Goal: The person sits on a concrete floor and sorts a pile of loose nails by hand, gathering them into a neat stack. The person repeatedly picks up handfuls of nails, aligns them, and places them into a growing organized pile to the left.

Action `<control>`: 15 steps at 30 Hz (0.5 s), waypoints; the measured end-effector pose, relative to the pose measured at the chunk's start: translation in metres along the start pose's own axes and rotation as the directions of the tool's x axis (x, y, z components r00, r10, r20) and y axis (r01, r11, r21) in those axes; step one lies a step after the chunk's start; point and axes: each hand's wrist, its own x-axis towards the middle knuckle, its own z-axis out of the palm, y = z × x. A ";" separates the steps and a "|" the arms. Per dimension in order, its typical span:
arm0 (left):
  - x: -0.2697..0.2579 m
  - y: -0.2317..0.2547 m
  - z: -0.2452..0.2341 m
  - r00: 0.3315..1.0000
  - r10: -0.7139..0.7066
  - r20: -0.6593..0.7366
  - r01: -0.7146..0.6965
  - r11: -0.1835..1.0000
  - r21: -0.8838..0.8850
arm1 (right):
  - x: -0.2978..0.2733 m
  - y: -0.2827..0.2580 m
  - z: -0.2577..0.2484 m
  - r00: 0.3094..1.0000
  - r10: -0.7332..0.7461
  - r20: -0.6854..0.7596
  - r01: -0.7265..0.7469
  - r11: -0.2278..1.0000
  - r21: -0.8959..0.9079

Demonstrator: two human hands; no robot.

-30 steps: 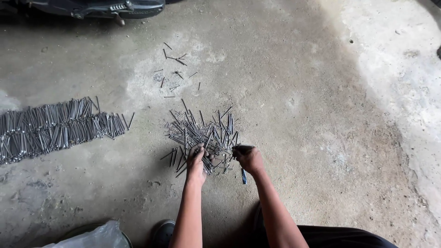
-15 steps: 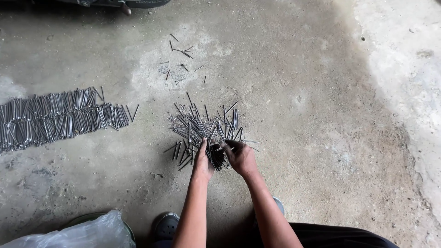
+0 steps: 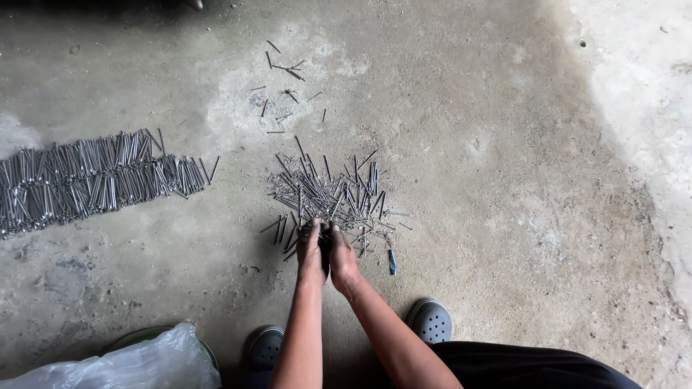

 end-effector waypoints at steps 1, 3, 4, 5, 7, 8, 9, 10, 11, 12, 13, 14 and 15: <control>0.009 0.002 -0.004 1.000 0.000 -0.001 0.000 1.000 0.000 | 0.005 0.007 -0.003 1.000 0.001 0.000 -0.001 1.000 -0.001; 0.027 0.006 -0.015 0.998 -0.043 -0.055 0.041 0.999 -0.036 | 0.016 0.020 -0.009 0.999 -0.018 0.034 0.018 1.000 -0.001; 0.033 0.005 -0.025 0.997 -0.038 -0.064 0.036 0.998 -0.042 | 0.023 0.023 -0.016 0.999 -0.014 0.043 0.014 1.000 -0.008; 0.039 0.004 -0.034 0.992 -0.083 -0.091 0.078 0.995 -0.056 | 0.029 0.025 -0.023 0.991 -0.113 0.066 0.126 0.956 -0.264; 0.056 0.003 -0.048 0.987 -0.114 -0.116 0.106 0.991 -0.077 | 0.059 0.028 -0.036 0.969 -0.210 0.130 0.247 0.833 -0.495; 0.062 0.000 -0.059 0.978 -0.150 -0.144 0.135 0.985 -0.106 | 0.074 0.034 -0.044 0.953 -0.291 0.090 0.269 0.663 -0.698; 0.068 -0.003 -0.070 0.968 -0.186 -0.169 0.164 0.977 -0.136 | 0.091 0.042 -0.052 0.923 -0.378 0.074 0.253 0.451 -0.856; 0.068 0.002 -0.074 0.966 -0.187 -0.180 0.162 0.977 -0.141 | 0.097 0.039 -0.048 0.926 -0.369 0.081 0.253 0.448 -0.858; 0.068 0.007 -0.077 0.962 -0.198 -0.191 0.168 0.973 -0.160 | 0.103 0.037 -0.044 0.925 -0.365 0.105 0.256 0.397 -0.881; 0.069 0.013 -0.082 0.957 -0.208 -0.201 0.173 0.969 -0.178 | 0.109 0.035 -0.038 0.924 -0.361 0.128 0.260 0.346 -0.902; 0.065 0.021 -0.084 0.955 -0.208 -0.211 0.171 0.969 -0.181 | 0.108 0.041 -0.029 0.926 -0.352 0.134 0.261 0.344 -0.902; 0.063 0.031 -0.084 0.957 -0.149 -0.250 0.124 0.986 -0.111 | 0.110 0.044 -0.017 0.944 -0.302 0.130 0.236 0.344 -0.909; 0.061 0.040 -0.083 0.954 -0.087 -0.286 0.079 0.996 -0.038 | 0.111 0.047 -0.006 0.959 -0.252 0.126 0.210 0.342 -0.916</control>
